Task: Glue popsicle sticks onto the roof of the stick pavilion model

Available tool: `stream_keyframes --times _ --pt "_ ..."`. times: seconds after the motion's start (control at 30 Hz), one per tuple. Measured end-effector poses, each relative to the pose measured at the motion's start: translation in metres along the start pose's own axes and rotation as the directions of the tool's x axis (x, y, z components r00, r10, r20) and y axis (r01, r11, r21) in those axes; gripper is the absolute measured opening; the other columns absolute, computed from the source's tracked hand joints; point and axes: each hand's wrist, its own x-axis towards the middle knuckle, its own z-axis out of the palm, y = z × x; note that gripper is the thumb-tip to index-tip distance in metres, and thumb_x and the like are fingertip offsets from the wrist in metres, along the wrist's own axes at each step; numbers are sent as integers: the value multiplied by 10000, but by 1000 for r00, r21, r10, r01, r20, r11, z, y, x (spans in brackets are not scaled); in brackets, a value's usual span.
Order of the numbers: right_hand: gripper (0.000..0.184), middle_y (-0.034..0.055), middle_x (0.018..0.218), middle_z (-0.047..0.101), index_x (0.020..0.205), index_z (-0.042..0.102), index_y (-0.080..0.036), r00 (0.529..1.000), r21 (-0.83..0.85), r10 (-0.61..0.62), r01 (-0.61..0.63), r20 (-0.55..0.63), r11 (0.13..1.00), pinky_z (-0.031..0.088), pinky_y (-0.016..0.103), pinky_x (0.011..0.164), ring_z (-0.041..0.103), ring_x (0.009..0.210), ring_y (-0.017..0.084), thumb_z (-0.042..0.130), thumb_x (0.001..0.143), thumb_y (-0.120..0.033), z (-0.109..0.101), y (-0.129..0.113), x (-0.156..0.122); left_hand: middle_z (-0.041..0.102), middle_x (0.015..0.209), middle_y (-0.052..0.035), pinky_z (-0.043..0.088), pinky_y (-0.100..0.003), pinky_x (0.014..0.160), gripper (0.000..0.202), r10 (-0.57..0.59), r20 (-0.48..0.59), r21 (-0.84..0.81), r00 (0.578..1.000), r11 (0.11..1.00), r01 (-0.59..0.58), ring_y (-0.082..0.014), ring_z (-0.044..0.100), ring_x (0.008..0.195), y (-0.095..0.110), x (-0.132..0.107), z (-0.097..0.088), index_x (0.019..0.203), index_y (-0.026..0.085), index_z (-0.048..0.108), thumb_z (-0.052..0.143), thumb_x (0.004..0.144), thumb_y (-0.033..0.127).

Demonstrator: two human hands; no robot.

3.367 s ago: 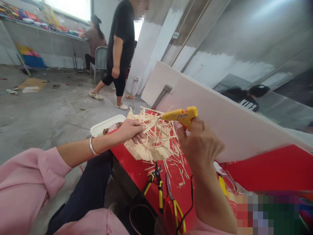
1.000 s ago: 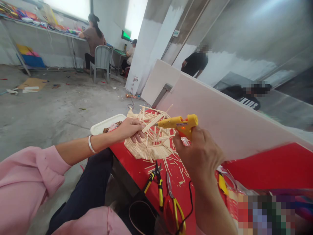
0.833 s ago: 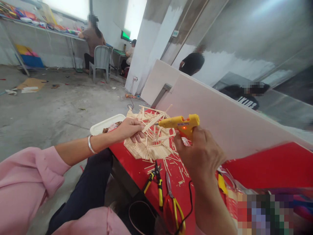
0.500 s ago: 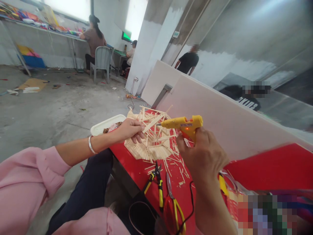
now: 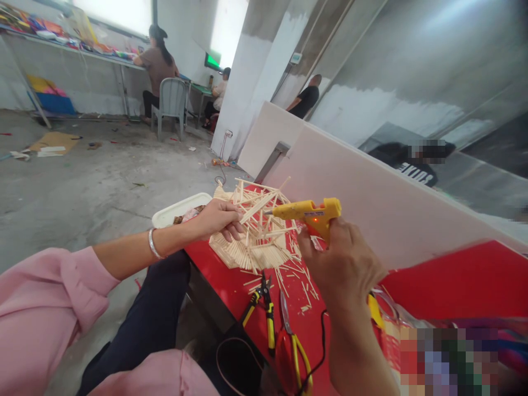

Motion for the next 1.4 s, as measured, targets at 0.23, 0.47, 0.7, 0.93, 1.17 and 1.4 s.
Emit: stream_keyframes --times 0.23,0.47,0.7,0.93,1.17,1.4 --pt "398 60 729 615 1081 660 -104 1000 -11 -17 17 -10 1000 228 278 511 446 566 146 574 852 -418 2 2 -2 697 597 -47 490 -210 420 159 -5 -17 -30 1000 1000 5 -111 615 426 0 0 1 638 124 597 570 794 110" --pt "398 48 719 610 1069 659 -104 999 -19 -36 35 -36 999 246 276 505 449 564 143 565 851 -424 5 2 -2 700 595 -43 491 -200 418 149 -9 -22 -36 1000 999 9 -111 624 432 -1 0 1 651 123 597 575 798 118" --pt "413 50 713 614 1062 661 -105 999 -17 -14 14 -39 1000 226 279 495 436 552 139 559 862 -451 4 2 -3 700 594 -46 479 -199 430 194 -37 -10 1 999 999 37 -115 631 445 -3 1 0 654 128 606 616 829 212" --pt "499 97 826 610 1123 617 -112 986 55 146 -151 81 987 227 297 520 505 646 179 492 905 -543 13 -4 6 705 615 -57 480 -226 441 238 -44 -15 29 999 999 45 -120 631 452 -2 0 2 651 122 613 632 847 257" --pt "607 147 967 644 1175 568 -105 956 181 195 -237 219 955 323 314 586 582 832 246 412 929 -638 36 -9 4 711 620 -50 476 -201 411 240 -32 30 -25 999 999 33 -118 643 465 -8 2 -1 667 121 626 663 842 281" --pt "611 127 913 619 1142 580 -110 962 184 206 -238 180 954 316 310 577 558 796 229 412 921 -655 40 -9 0 705 601 -55 479 -216 423 208 -58 17 -48 998 997 59 -119 626 448 -5 1 0 675 126 622 640 844 247"
